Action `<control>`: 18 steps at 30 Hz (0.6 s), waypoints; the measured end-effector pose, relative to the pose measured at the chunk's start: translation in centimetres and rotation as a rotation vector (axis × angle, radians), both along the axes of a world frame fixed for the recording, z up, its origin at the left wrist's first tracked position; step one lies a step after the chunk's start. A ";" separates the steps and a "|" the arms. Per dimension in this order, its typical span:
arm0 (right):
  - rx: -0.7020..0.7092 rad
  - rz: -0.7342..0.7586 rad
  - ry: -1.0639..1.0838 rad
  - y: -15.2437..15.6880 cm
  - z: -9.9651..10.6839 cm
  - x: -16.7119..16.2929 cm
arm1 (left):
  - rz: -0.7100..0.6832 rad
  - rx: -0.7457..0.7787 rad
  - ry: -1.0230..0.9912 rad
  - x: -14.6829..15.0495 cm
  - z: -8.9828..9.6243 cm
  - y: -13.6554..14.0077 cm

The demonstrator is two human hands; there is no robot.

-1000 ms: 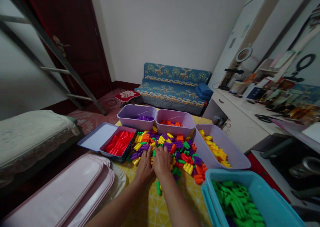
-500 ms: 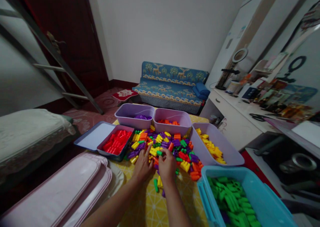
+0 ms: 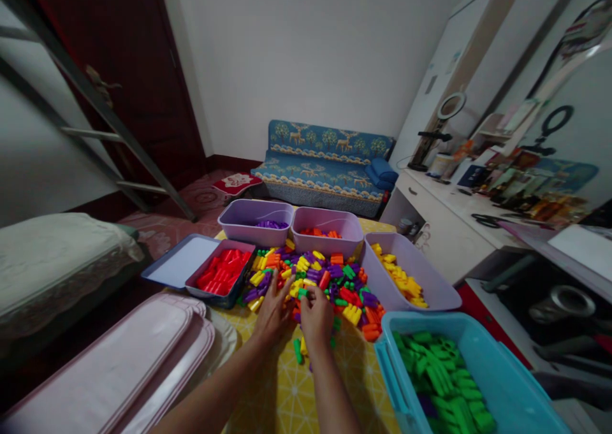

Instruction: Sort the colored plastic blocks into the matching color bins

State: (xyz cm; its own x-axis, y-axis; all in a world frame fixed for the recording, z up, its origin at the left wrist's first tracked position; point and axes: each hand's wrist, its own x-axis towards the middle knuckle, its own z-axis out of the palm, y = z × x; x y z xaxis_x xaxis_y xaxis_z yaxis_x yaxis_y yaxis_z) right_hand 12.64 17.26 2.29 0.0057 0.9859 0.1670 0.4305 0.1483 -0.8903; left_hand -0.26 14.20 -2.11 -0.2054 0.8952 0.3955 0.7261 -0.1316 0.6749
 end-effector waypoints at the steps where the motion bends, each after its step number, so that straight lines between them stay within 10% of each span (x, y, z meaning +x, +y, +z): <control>1: 0.015 0.012 -0.035 0.1 0.0 -0.2 | 0.000 0.006 0.001 0.0 0.0 0.0; 10: -0.008 0.015 0.011 -0.3 -0.1 0.0 | 0.098 0.053 0.001 0.1 -1.2 0.2; 18: -0.156 -0.138 0.756 -2.0 2.5 1.3 | 0.091 0.047 0.066 -0.2 -1.0 0.3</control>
State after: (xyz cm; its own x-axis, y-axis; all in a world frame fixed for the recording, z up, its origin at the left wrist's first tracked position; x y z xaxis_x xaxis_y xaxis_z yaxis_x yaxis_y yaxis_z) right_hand 13.92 15.26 4.83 0.1870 0.9798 -0.0716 -0.2951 -0.0135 -0.9554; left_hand -0.43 14.53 -3.07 -0.2575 0.8541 0.4519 0.7789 -0.0933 0.6202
